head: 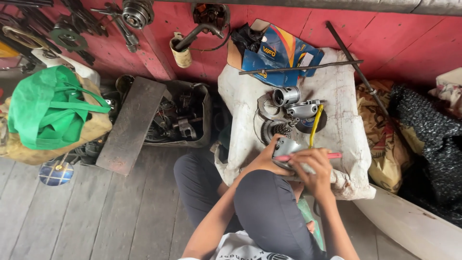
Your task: Sanding and cleaning a motorcycle piston using a handheld rotary power tool
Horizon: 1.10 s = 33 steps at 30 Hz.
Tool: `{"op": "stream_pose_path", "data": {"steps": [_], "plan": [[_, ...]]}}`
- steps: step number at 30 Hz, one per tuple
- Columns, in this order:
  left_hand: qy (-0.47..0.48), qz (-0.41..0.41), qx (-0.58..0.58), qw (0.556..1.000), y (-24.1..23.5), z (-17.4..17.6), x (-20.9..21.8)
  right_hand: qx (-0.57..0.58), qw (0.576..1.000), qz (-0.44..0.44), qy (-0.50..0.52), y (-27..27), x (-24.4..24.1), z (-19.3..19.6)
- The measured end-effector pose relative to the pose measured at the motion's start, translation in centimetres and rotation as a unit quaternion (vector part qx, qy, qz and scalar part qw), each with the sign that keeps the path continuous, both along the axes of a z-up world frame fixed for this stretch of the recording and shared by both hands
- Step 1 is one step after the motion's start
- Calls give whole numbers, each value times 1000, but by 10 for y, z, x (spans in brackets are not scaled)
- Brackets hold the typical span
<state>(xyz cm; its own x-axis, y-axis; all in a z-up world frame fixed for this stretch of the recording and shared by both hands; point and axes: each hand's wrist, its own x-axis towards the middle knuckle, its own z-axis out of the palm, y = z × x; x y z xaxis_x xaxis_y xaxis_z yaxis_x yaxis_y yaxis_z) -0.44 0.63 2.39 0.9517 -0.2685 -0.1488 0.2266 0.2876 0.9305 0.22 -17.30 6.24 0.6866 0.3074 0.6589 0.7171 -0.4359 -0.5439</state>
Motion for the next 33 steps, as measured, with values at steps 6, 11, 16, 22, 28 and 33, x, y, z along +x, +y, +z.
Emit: {"op": "stream_pose_path", "data": {"steps": [6, 11, 16, 22, 28, 33], "plan": [[-129, -51, 140, 980, 1, -46, 11, 0, 996, -87, -15, -16, 11, -11], [-111, -63, 136, 982, -3, -50, 13, -26, 998, -44, -26, -11, 5, -10], [-111, -70, 147, 980, -2, -46, 10, -8, 997, -74, -2, -11, 7, -16], [-123, -67, 148, 979, -2, -43, 11, -36, 995, -87, -14, -15, 7, -12], [-111, -76, 169, 976, 0, -31, 9, -28, 999, -46, -4, 1, -6, -1], [-102, -72, 164, 979, -1, -30, 7, -36, 994, -102, -5, -21, 16, -31]]}}
